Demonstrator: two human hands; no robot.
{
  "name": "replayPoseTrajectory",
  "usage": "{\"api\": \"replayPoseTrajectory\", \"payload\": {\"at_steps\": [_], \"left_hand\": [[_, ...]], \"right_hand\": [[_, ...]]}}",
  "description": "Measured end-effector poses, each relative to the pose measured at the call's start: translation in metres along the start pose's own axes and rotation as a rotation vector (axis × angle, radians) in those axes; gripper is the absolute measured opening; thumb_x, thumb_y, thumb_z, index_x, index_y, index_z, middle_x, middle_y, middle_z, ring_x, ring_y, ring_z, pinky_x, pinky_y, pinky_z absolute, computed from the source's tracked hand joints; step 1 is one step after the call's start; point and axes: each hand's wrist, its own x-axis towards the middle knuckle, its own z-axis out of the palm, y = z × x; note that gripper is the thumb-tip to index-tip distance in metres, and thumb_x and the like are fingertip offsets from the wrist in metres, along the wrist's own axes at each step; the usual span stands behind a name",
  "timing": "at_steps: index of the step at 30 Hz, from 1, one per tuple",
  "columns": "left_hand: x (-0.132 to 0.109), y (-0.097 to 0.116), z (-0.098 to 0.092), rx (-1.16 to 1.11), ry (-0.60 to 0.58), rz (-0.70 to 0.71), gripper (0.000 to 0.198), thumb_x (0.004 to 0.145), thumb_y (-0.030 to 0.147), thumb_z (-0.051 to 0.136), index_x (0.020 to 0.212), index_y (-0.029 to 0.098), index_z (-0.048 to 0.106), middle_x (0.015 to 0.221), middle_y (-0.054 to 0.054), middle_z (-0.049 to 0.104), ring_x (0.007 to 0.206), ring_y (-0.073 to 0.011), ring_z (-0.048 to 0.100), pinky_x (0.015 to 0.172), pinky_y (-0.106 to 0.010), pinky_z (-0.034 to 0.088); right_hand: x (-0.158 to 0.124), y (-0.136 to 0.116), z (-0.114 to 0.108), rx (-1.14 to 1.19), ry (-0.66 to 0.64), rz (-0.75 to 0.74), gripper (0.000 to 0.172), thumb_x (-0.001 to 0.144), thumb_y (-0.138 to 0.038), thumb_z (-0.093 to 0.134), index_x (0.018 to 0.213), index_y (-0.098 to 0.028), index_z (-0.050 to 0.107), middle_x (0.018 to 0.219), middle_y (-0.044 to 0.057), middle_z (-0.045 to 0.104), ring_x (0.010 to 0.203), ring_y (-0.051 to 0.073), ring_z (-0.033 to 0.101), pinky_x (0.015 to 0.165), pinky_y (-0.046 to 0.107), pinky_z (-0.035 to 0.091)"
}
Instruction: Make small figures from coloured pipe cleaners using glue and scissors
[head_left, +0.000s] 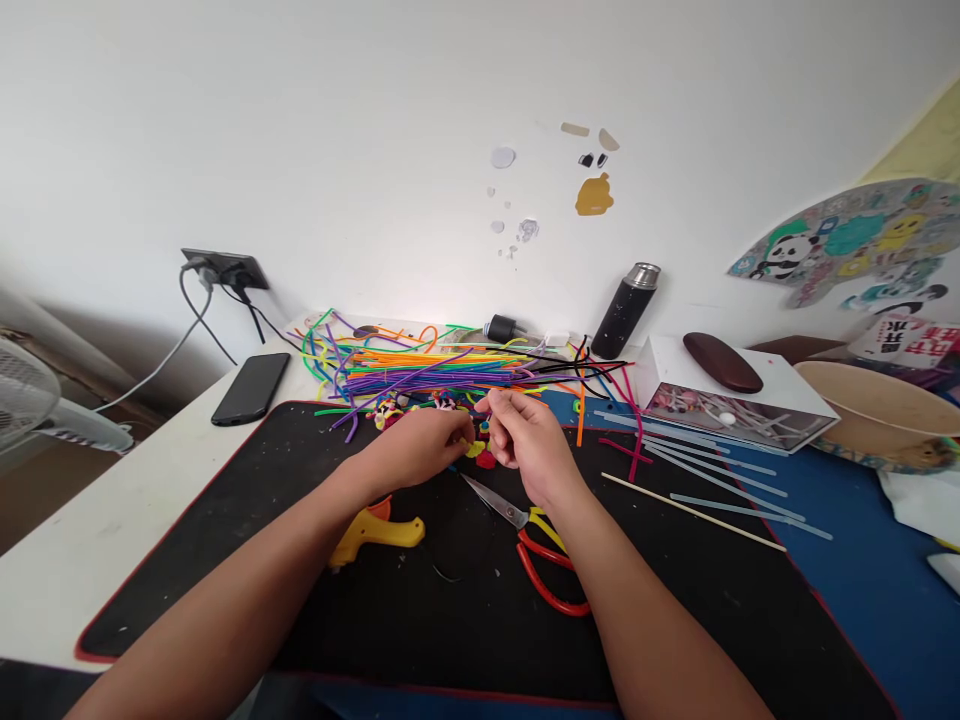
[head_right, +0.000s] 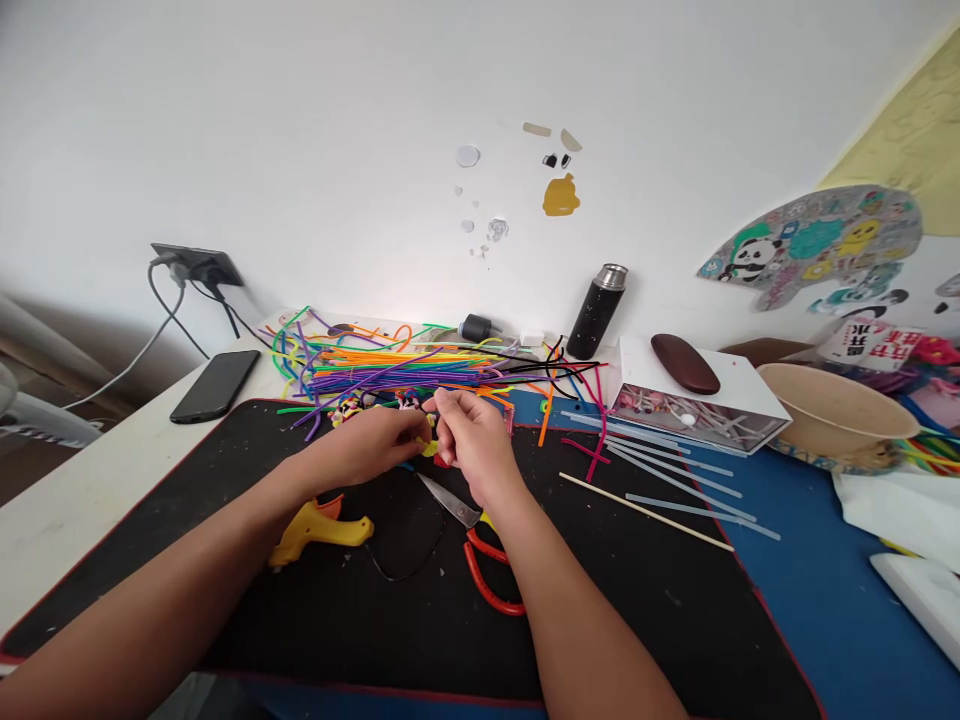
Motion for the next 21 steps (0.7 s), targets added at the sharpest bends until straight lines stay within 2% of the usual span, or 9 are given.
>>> {"api": "replayPoseTrajectory", "payload": {"at_steps": [5,9,12,16,19,21], "left_hand": [[0.003,-0.003,-0.002,0.012,0.040,-0.081,0.013,0.094,0.019,0.057,0.099,0.021,0.069,0.092,-0.002,0.076,0.079,-0.0209,0.067,0.067,-0.029,0.038],[0.002,-0.006,-0.007,-0.011,0.005,-0.063,0.013,0.094,0.020,0.058,0.099,0.021,0.069,0.089,-0.001,0.075,0.076,-0.0198,0.065,0.065,-0.029,0.038],[0.000,-0.005,-0.011,-0.070,-0.042,-0.031,0.012,0.094,0.023,0.057,0.095,0.021,0.069,0.085,0.000,0.073,0.073,-0.0184,0.064,0.064,-0.028,0.038],[-0.001,-0.005,-0.013,-0.058,-0.127,0.011,0.012,0.092,0.024,0.056,0.090,0.021,0.067,0.084,-0.001,0.073,0.073,-0.0189,0.064,0.064,-0.028,0.038],[-0.001,-0.008,-0.013,0.018,-0.198,0.037,0.011,0.090,0.021,0.056,0.088,0.021,0.067,0.086,-0.003,0.075,0.075,-0.0203,0.065,0.064,-0.029,0.037],[-0.001,-0.010,-0.013,0.045,-0.199,0.045,0.012,0.091,0.023,0.055,0.087,0.021,0.066,0.086,-0.003,0.075,0.075,-0.0209,0.065,0.063,-0.030,0.037]], "right_hand": [[0.001,0.002,-0.001,-0.010,-0.012,-0.005,0.047,0.084,-0.063,0.074,0.087,-0.017,0.070,0.051,-0.009,0.047,0.038,0.006,0.041,0.039,0.021,0.020],[0.002,0.001,-0.003,-0.076,-0.005,-0.032,0.044,0.089,-0.061,0.068,0.088,-0.018,0.068,0.052,-0.009,0.048,0.038,0.007,0.041,0.041,0.021,0.024],[0.002,0.001,-0.005,-0.212,-0.019,-0.088,0.040,0.094,-0.058,0.062,0.088,-0.019,0.067,0.052,-0.009,0.049,0.039,0.008,0.043,0.043,0.023,0.030],[-0.001,0.005,-0.004,-0.548,-0.062,-0.129,0.034,0.103,-0.050,0.053,0.094,-0.021,0.068,0.055,-0.006,0.057,0.044,0.012,0.052,0.050,0.025,0.037],[-0.004,0.006,-0.001,-0.993,-0.056,-0.179,0.026,0.104,-0.040,0.055,0.095,-0.022,0.072,0.070,0.001,0.072,0.062,0.018,0.067,0.058,0.027,0.038],[-0.006,0.006,0.001,-1.247,-0.056,-0.209,0.024,0.103,-0.036,0.058,0.094,-0.023,0.075,0.082,0.005,0.078,0.078,0.022,0.072,0.062,0.029,0.036]]}}
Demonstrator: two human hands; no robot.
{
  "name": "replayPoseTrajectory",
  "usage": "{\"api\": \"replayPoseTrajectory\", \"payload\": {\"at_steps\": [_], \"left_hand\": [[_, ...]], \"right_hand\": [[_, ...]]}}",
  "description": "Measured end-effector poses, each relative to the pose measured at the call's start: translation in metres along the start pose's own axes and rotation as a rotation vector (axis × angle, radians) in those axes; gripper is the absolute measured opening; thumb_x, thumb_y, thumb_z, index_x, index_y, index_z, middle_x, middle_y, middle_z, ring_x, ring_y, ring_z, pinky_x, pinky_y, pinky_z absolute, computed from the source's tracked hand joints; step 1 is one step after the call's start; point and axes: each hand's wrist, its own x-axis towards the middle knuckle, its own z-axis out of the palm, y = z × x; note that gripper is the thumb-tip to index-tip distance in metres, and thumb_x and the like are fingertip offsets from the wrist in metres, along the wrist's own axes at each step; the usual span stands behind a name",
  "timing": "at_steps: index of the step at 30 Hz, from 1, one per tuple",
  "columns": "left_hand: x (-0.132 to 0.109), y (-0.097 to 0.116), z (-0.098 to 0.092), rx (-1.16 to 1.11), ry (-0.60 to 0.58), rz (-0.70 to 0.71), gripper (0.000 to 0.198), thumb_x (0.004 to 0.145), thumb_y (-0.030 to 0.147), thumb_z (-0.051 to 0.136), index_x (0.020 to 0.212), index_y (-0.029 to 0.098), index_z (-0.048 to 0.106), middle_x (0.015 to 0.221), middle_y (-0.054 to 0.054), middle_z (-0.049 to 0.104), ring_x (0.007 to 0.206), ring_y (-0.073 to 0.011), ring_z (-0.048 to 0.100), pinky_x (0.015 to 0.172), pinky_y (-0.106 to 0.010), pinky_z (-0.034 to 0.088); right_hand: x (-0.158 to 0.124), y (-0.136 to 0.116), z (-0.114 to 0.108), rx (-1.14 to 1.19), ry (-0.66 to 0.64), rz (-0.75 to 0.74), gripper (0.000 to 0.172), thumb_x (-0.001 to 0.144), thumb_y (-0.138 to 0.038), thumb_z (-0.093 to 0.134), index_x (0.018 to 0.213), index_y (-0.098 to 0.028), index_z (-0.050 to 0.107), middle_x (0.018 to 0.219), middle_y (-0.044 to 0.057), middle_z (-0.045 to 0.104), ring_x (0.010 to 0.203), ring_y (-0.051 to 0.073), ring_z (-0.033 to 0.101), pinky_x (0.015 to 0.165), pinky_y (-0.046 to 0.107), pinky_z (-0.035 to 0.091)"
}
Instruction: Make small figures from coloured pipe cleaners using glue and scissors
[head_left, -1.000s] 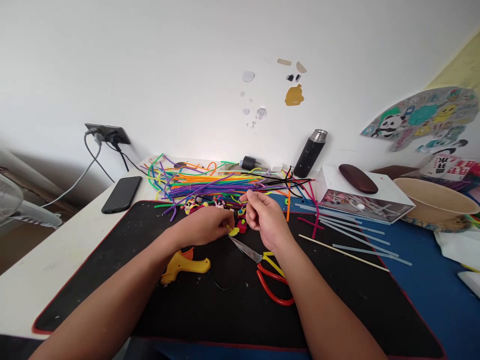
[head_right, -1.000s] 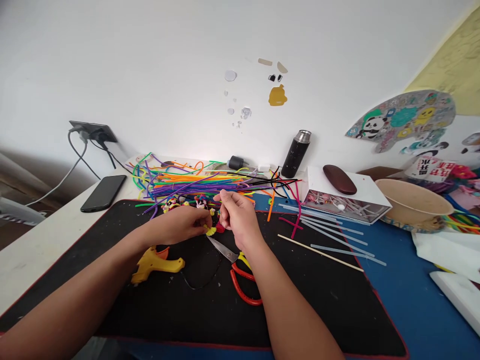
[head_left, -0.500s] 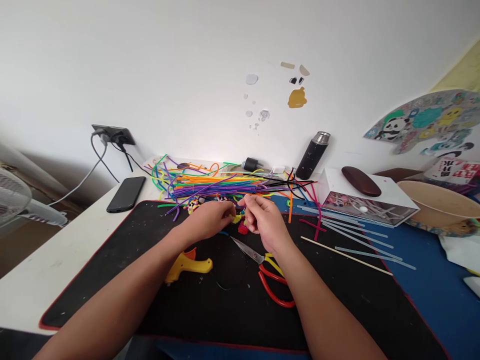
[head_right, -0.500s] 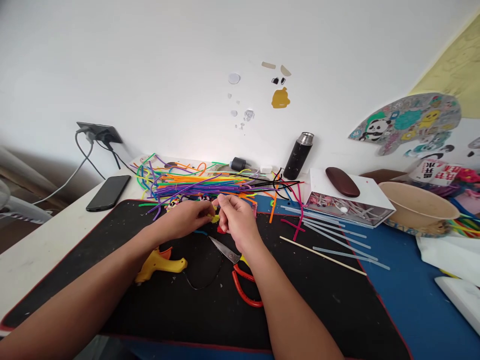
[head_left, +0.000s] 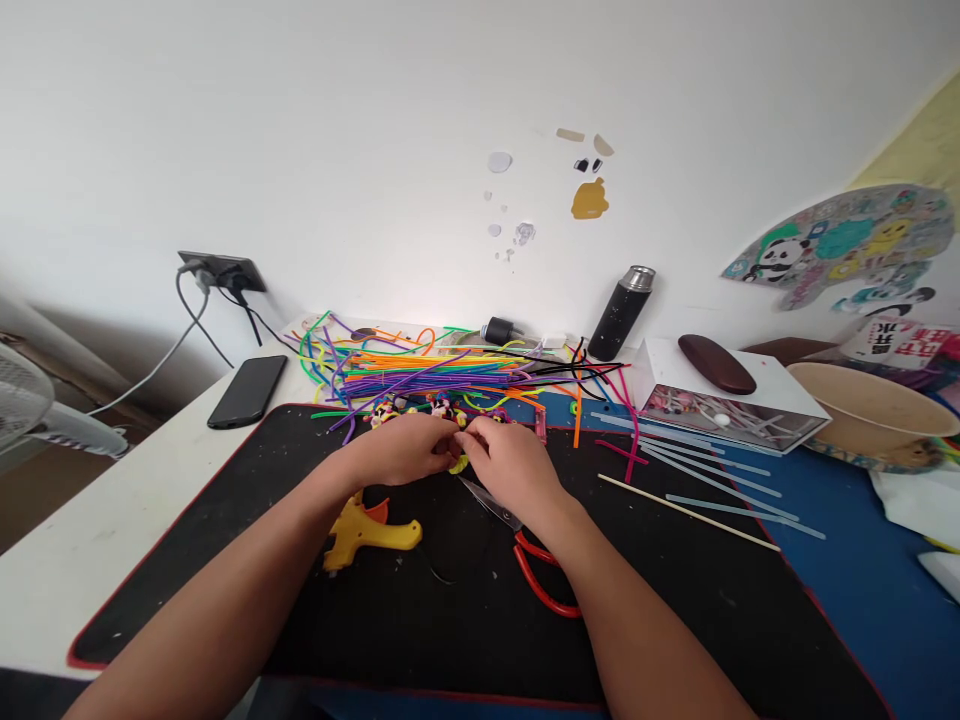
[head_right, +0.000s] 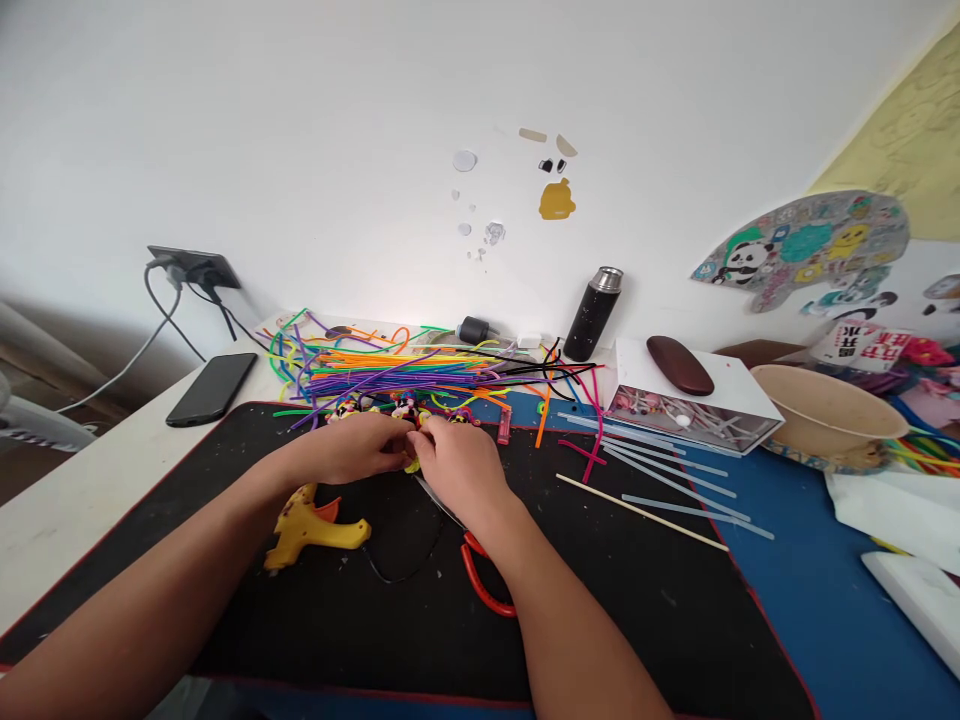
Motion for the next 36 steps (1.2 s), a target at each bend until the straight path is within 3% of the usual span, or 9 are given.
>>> {"api": "replayPoseTrajectory", "payload": {"at_steps": [5,13,28,33,36], "left_hand": [[-0.002,0.002,-0.002,-0.018,0.058,-0.047,0.017,0.096,0.032,0.054,0.087,0.021,0.064,0.084,-0.003,0.072,0.071,-0.0201,0.063,0.060,-0.030,0.034],[0.000,0.009,0.003,0.011,0.123,-0.030,0.015,0.094,0.024,0.056,0.092,0.020,0.069,0.088,-0.004,0.075,0.079,-0.0215,0.067,0.064,-0.030,0.038],[0.001,0.014,0.007,0.079,0.147,0.012,0.021,0.089,0.012,0.058,0.089,0.020,0.077,0.095,-0.007,0.079,0.090,-0.0247,0.070,0.079,-0.032,0.047],[0.004,0.012,0.011,0.080,0.132,0.048,0.021,0.086,0.010,0.059,0.082,0.020,0.077,0.088,-0.006,0.077,0.082,-0.0235,0.068,0.073,-0.032,0.046],[0.005,0.011,0.014,0.126,0.117,0.049,0.019,0.088,0.012,0.060,0.085,0.020,0.077,0.089,-0.008,0.075,0.087,-0.0257,0.068,0.075,-0.033,0.046]], "right_hand": [[0.001,-0.001,0.001,-0.216,-0.066,-0.014,0.025,0.106,-0.037,0.055,0.098,-0.024,0.076,0.092,0.006,0.081,0.086,0.024,0.075,0.063,0.031,0.035],[0.001,0.001,-0.004,-0.363,-0.065,0.038,0.032,0.108,-0.040,0.051,0.097,-0.023,0.075,0.091,0.008,0.081,0.087,0.026,0.076,0.066,0.032,0.039],[0.002,0.002,-0.002,-0.328,-0.065,-0.020,0.026,0.108,-0.029,0.049,0.106,-0.023,0.074,0.096,0.007,0.081,0.088,0.024,0.075,0.068,0.032,0.039],[0.001,0.002,-0.003,-0.318,-0.053,-0.030,0.026,0.108,-0.029,0.049,0.107,-0.023,0.075,0.097,0.007,0.082,0.089,0.025,0.076,0.067,0.032,0.037],[0.002,0.001,-0.003,-0.307,-0.028,-0.037,0.026,0.108,-0.030,0.049,0.109,-0.024,0.074,0.097,0.007,0.082,0.089,0.025,0.076,0.067,0.032,0.037]]}}
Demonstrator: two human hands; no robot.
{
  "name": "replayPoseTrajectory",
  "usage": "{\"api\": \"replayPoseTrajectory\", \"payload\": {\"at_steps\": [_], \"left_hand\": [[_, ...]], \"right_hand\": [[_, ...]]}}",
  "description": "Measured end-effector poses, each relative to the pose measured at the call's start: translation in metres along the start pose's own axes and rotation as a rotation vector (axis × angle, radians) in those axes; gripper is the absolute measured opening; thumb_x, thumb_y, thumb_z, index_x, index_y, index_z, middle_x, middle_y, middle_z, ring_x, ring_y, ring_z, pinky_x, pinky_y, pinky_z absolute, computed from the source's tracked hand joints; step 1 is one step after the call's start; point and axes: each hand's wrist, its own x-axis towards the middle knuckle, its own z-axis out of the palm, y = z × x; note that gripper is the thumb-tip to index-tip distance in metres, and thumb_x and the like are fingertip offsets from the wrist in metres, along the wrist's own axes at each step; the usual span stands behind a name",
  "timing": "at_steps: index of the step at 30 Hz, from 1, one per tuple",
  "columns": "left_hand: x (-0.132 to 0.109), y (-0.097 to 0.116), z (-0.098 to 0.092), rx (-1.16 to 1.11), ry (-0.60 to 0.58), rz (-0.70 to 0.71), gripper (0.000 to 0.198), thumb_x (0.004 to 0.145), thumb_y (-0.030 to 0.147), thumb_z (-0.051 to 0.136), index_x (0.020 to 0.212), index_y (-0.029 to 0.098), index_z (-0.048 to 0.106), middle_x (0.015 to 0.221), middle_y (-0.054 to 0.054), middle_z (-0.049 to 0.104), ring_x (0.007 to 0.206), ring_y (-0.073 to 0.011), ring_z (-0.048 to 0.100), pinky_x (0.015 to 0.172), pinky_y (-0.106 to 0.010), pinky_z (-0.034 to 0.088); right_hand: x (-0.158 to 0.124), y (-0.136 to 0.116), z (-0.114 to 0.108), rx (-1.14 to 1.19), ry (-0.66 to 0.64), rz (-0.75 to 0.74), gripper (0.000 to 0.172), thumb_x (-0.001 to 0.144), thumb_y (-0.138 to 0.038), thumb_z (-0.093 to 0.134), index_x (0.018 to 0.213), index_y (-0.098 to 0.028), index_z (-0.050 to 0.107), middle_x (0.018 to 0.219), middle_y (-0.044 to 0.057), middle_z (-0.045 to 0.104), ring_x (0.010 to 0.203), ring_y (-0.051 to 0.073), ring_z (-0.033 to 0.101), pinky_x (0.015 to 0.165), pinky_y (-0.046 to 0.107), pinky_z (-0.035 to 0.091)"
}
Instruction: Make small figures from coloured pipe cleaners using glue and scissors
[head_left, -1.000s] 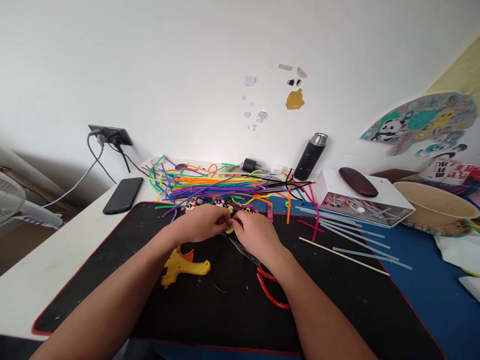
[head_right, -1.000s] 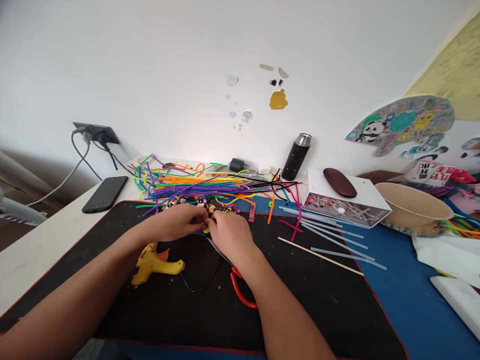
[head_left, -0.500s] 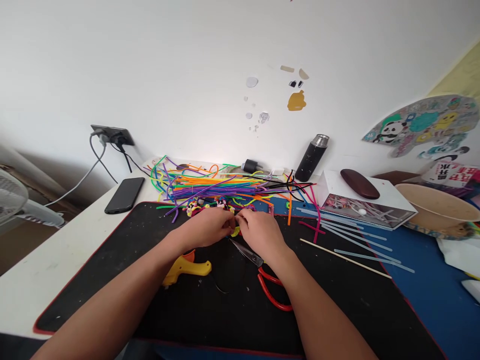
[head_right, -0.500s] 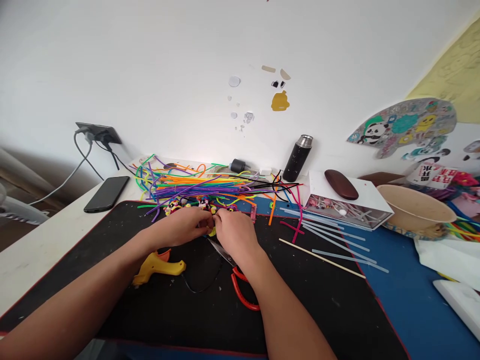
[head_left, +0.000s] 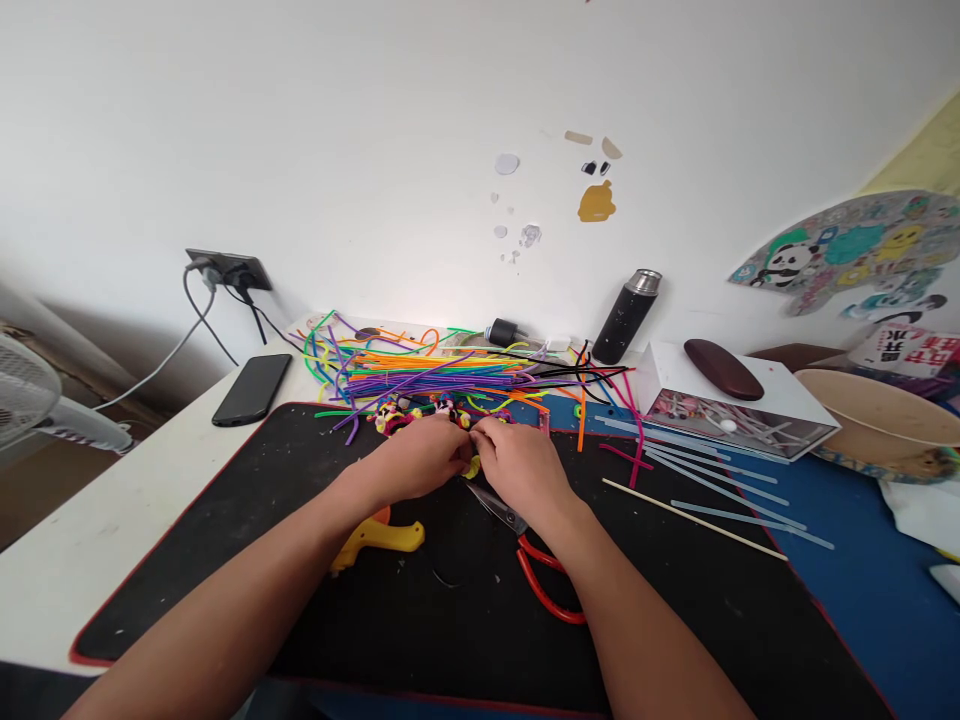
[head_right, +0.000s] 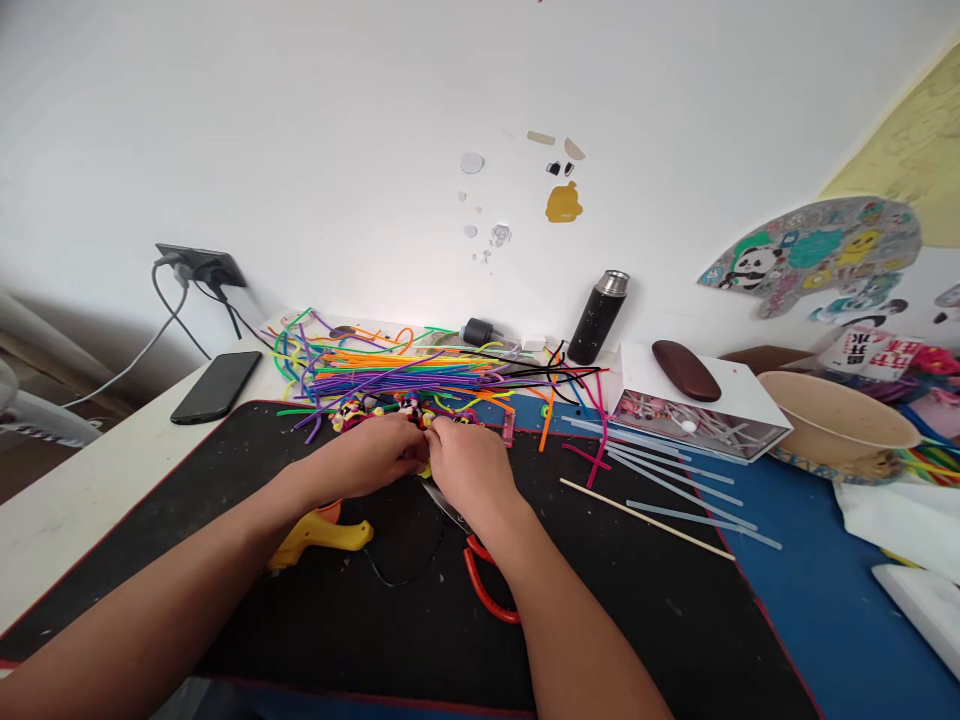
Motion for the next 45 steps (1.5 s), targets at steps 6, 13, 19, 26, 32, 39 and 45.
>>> {"api": "replayPoseTrajectory", "payload": {"at_steps": [6,13,19,26,32,39,45], "left_hand": [[-0.001,0.004,-0.002,0.058,0.002,-0.006,0.020,0.093,0.013,0.057,0.090,0.017,0.077,0.094,-0.011,0.074,0.094,-0.0278,0.067,0.081,-0.035,0.048],[-0.003,0.004,-0.005,0.074,0.011,0.015,0.017,0.091,0.012,0.061,0.087,0.017,0.077,0.091,-0.011,0.074,0.092,-0.0284,0.066,0.081,-0.035,0.048],[-0.003,0.001,-0.004,0.108,-0.008,0.023,0.023,0.093,0.012,0.057,0.083,0.019,0.077,0.088,-0.010,0.074,0.090,-0.0275,0.067,0.078,-0.034,0.047],[-0.006,-0.001,-0.010,0.033,0.028,0.008,0.021,0.092,0.013,0.060,0.088,0.020,0.079,0.092,-0.010,0.077,0.095,-0.0277,0.069,0.083,-0.035,0.048],[-0.030,-0.019,-0.041,-0.137,0.192,-0.123,0.022,0.099,0.031,0.059,0.103,0.024,0.079,0.100,-0.005,0.078,0.092,-0.0235,0.069,0.078,-0.032,0.048],[-0.108,-0.001,-0.006,0.011,0.155,-0.055,0.023,0.098,0.033,0.065,0.118,0.026,0.073,0.110,-0.006,0.075,0.106,-0.0266,0.066,0.096,-0.039,0.047],[-0.133,0.014,0.033,0.200,0.122,-0.038,0.023,0.099,0.015,0.062,0.117,0.024,0.073,0.122,-0.008,0.073,0.115,-0.0292,0.065,0.104,-0.046,0.044]], "right_hand": [[0.000,-0.001,0.000,0.010,0.008,-0.012,0.027,0.109,-0.031,0.048,0.105,-0.024,0.074,0.096,0.006,0.082,0.087,0.024,0.076,0.067,0.032,0.037],[-0.002,-0.003,0.000,0.023,-0.018,-0.012,0.027,0.109,-0.031,0.048,0.106,-0.025,0.073,0.097,0.006,0.082,0.088,0.024,0.075,0.067,0.031,0.037],[-0.002,-0.004,0.000,0.006,-0.023,-0.032,0.026,0.109,-0.030,0.048,0.104,-0.024,0.072,0.097,0.006,0.082,0.087,0.024,0.075,0.065,0.031,0.035],[-0.004,-0.005,-0.001,0.015,-0.041,-0.034,0.026,0.109,-0.032,0.048,0.106,-0.024,0.073,0.097,0.005,0.082,0.089,0.024,0.076,0.067,0.030,0.037],[-0.004,-0.006,-0.004,0.055,-0.036,-0.062,0.027,0.110,-0.033,0.049,0.107,-0.024,0.074,0.097,0.005,0.082,0.089,0.023,0.076,0.067,0.030,0.036],[-0.006,-0.008,-0.004,0.089,-0.018,-0.099,0.027,0.110,-0.033,0.050,0.107,-0.024,0.075,0.097,0.004,0.082,0.087,0.022,0.076,0.065,0.030,0.035],[-0.008,-0.011,0.000,0.077,-0.045,-0.123,0.028,0.110,-0.034,0.050,0.109,-0.024,0.076,0.095,0.003,0.083,0.085,0.022,0.076,0.065,0.030,0.034]]}}
